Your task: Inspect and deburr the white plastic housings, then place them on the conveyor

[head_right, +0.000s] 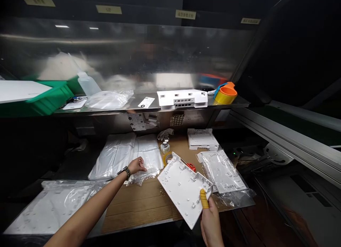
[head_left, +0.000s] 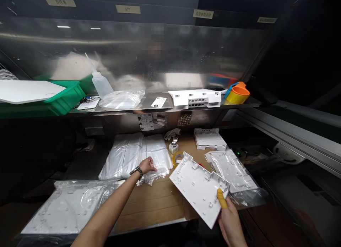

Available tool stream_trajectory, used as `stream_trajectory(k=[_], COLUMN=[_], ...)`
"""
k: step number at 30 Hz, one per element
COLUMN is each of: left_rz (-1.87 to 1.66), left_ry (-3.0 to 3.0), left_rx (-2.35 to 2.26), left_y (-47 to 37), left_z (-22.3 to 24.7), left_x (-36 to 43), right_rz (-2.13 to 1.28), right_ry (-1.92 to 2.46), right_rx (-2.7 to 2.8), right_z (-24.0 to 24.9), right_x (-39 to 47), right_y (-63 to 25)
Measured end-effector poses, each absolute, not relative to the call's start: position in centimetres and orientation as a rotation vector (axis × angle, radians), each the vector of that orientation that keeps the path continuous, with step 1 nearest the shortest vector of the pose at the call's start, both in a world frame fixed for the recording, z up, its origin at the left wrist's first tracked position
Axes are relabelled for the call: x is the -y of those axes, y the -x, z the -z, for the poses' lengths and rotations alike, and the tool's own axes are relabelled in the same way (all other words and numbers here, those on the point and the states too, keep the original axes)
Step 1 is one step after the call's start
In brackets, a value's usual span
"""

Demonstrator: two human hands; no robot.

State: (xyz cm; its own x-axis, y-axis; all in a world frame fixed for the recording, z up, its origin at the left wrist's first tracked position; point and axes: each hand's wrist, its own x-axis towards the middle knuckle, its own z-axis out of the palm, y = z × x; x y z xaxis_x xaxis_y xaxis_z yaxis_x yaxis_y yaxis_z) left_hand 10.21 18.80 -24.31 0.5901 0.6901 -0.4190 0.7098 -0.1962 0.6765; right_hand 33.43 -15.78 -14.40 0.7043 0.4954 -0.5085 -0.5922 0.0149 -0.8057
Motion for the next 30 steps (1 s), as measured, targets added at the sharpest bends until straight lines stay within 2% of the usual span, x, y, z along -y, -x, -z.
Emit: stream_trajectory(k=[6,12,22,30], left_rz=[0.038,0.005,-0.243,-0.257], left_ry=[-1.897,-2.096,-2.326,-2.237], left_rx=[-1.026,-1.038,-1.159,-0.733], left_y=[-10.4,-10.7,-8.6,-12.8], left_z=[25.7,25.9,19.3,15.6], left_x=[-19.6,-17.6,-20.6,-20.3], right_rz=[-0.715,-0.68,-0.581,-0.228], right_ry=[1.531,1.563,1.693,1.835], right_rx=[0.302,0.559,0.569,0.536], right_z=[16.3,17.8,19.1,16.0], right_x=[11.0,6.5,6.7,8.9], right_y=[-28.8,-24.4,-25.8,-26.0])
